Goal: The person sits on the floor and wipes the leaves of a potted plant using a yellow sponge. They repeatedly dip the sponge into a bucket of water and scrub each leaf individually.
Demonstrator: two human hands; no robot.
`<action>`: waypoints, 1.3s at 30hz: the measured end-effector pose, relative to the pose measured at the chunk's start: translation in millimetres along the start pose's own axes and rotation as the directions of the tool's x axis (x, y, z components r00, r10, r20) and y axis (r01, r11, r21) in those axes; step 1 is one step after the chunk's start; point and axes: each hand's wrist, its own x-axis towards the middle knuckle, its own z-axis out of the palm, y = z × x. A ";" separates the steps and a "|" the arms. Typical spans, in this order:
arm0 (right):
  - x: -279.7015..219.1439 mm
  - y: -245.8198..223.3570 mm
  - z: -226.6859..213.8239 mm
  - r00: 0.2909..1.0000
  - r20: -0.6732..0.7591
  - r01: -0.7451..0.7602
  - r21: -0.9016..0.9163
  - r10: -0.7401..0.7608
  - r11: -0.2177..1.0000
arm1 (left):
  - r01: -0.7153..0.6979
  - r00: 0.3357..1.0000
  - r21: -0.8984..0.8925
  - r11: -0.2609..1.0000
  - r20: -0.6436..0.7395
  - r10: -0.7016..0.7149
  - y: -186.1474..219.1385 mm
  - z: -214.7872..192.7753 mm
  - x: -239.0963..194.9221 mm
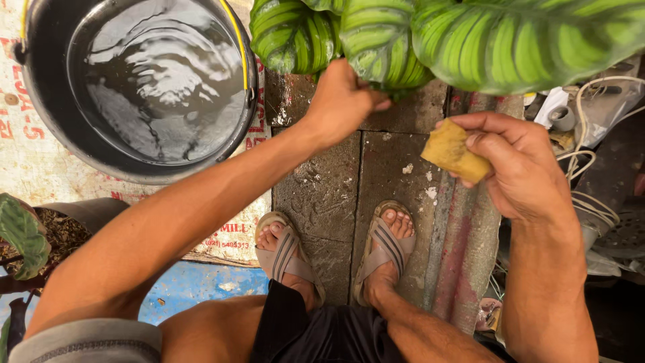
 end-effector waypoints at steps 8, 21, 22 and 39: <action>24.6 -44.0 11.6 0.961 0.246 0.251 -0.593 -0.125 0.765 | 0.287 0.952 -0.819 0.497 0.300 -0.057 -15.7 2.8 1.2; 80.7 -96.2 46.7 0.931 0.162 0.365 -0.427 -0.327 0.827 | 0.031 0.990 -0.958 0.286 0.070 0.126 6.6 51.8 9.6; 82.5 -95.4 45.1 0.909 0.199 0.416 -0.388 -0.366 0.822 | 0.032 0.995 -0.969 0.244 0.055 0.087 6.8 61.8 12.2; 78.9 -19.7 19.6 0.535 0.519 0.655 -0.753 -0.667 -0.060 | 0.111 0.993 -0.989 -0.094 0.113 -0.019 -25.8 42.4 -3.8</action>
